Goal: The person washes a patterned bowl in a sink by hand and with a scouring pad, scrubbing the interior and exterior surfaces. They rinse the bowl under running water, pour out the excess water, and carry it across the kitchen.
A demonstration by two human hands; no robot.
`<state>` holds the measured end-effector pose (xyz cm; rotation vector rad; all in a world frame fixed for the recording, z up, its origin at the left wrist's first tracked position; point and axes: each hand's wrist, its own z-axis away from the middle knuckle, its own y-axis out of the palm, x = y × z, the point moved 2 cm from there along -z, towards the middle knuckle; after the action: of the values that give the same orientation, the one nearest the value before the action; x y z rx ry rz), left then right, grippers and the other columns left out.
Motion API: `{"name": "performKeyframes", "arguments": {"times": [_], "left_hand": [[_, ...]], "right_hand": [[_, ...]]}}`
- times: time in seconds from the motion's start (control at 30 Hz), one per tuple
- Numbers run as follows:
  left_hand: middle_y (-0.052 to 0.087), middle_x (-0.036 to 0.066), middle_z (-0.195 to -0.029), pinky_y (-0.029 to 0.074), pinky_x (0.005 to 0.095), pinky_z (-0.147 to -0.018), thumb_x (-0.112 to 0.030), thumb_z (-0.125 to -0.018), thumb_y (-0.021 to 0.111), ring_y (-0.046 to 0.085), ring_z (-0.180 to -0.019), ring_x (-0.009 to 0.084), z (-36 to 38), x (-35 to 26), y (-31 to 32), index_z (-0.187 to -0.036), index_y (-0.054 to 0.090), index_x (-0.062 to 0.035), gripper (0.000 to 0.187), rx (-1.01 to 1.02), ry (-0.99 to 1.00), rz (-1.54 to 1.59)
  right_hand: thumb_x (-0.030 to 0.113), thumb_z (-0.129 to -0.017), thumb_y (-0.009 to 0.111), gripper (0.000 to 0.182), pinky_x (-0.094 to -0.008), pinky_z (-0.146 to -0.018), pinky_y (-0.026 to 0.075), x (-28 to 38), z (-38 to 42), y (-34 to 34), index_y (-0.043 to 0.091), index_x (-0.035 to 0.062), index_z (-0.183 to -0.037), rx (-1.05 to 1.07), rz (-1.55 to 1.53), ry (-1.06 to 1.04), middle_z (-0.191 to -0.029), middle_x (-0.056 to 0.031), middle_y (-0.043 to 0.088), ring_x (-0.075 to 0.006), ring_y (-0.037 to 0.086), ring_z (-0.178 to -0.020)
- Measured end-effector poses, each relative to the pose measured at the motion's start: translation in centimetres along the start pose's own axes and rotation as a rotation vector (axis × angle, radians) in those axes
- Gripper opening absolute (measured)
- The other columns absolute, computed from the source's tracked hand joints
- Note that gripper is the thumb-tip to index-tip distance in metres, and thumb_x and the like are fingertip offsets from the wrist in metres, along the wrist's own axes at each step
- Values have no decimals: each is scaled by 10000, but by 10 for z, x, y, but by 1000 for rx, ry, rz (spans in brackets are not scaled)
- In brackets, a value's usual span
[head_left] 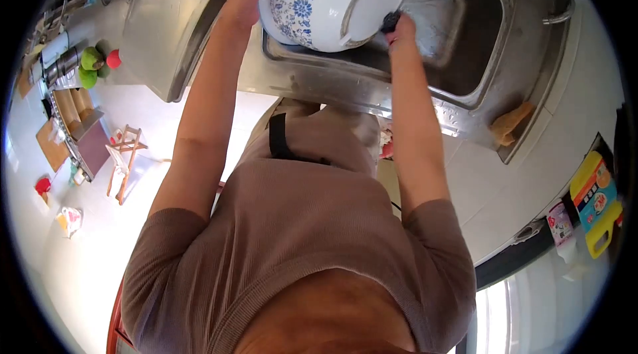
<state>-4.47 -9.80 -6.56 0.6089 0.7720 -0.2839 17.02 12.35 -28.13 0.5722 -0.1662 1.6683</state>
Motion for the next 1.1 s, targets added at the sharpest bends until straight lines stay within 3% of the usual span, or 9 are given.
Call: {"name": "performKeyframes", "arguments": {"times": [0.07, 0.27, 0.37, 0.53, 0.67, 0.77, 0.83, 1.0, 1.1], "left_hand": [[664, 57, -947, 474, 265, -804, -177, -835, 607, 631, -849, 139, -14, 8, -19, -1049, 607, -15, 269, 19, 39, -38], [626, 163, -1024, 494, 343, -818, -140, -796, 646, 625, -896, 246, 2, 0, 8, -1134, 511, 89, 430, 6, -43, 80], [637, 141, -966, 509, 316, -767, -139, -795, 647, 630, -860, 224, 0, 1, 13, -1066, 551, 79, 361, -26, 3, 95], [636, 129, -957, 508, 318, -760, -156, -797, 645, 628, -846, 217, 2, 0, 11, -1054, 556, 77, 359, -9, 0, 57], [607, 160, -998, 495, 324, -787, -174, -768, 679, 605, -902, 222, -1, 0, 9, -1144, 456, 112, 522, -98, 47, 24], [586, 181, -1044, 488, 327, -800, -178, -760, 687, 593, -936, 231, -2, 4, 6, -1176, 405, 124, 587, -136, 60, 15], [605, 180, -1006, 492, 330, -798, -163, -754, 685, 607, -906, 235, -3, 7, 3, -1138, 450, 119, 531, -169, 54, 43], [629, 179, -940, 506, 338, -773, -124, -744, 675, 628, -854, 244, -4, 5, 6, -1085, 507, 107, 445, -39, 10, 94], [635, 175, -932, 513, 340, -755, -114, -749, 664, 634, -839, 245, -4, 6, 4, -1075, 523, 98, 414, -28, 9, 104]], "right_hand": [[177, -817, 474, 209, -402, -599, 507, -8, 67, 14, 605, 25, -873, -202, 8, 59, -856, -118, 616, -254, 608, -743], [143, -813, 455, 210, -381, -660, 498, -16, 142, 29, 537, 7, -950, 46, 126, -169, -905, -92, 571, -223, 571, -824], [46, -760, 541, 342, -336, -923, 366, 24, 208, 66, 460, -34, -1082, 140, 299, -798, -1090, -136, 494, -241, 479, -1026], [12, -680, 635, 343, -393, -896, 378, 49, 271, 125, 520, 12, -1004, 282, 792, -1627, -1089, -164, 467, -325, 467, -1018], [48, -654, 627, 213, -394, -827, 414, 3, 234, 108, 592, 57, -863, 787, 1144, -1873, -912, -95, 546, -311, 514, -916], [48, -675, 582, 140, -402, -796, 423, -8, 214, 46, 607, 50, -813, 799, 1375, -1702, -855, -102, 560, -300, 525, -869], [19, -682, 551, 126, -404, -802, 420, 15, 180, 3, 627, 74, -766, 427, 1879, -1415, -875, -114, 565, -301, 520, -912], [47, -645, 634, 164, -398, -756, 465, 120, 130, -22, 657, 32, -806, -69, 1345, -1345, -870, -126, 622, -284, 580, -841], [66, -695, 633, 260, -357, -754, 480, 153, 132, 28, 623, 24, -951, -28, 762, -828, -974, -110, 620, -244, 584, -869]]}}
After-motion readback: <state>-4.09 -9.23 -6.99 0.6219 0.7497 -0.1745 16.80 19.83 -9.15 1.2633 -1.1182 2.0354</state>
